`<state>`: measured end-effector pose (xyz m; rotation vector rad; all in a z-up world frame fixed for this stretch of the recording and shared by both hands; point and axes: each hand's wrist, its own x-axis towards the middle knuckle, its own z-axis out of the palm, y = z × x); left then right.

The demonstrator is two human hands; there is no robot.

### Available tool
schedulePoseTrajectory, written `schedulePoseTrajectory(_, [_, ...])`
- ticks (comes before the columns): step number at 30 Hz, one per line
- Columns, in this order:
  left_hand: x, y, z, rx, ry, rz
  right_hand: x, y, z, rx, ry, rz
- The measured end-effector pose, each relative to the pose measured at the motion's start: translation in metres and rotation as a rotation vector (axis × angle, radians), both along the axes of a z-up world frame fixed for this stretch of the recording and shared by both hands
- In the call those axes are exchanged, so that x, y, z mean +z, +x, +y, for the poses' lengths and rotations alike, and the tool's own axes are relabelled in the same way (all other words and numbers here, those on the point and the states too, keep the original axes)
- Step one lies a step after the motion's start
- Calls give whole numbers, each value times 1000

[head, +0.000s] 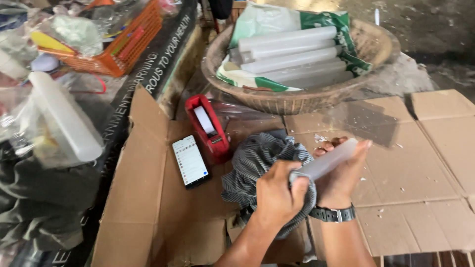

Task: Cleaning and inspecting white cylindrical candles by scraping off excess wax with a knife and wiping them with a cloth.

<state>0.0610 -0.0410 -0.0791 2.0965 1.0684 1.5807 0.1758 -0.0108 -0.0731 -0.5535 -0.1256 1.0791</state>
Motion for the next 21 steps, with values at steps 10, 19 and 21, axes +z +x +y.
schedulePoseTrajectory(10, [-20,-9,47,-179,-64,-158,-43,25,4,222,94,491])
schedulePoseTrajectory(19, [51,-21,66,417,358,508,-27,76,-10,234,117,748])
schedulePoseTrajectory(21, [41,-6,51,295,359,350,-36,87,-13,210,231,730])
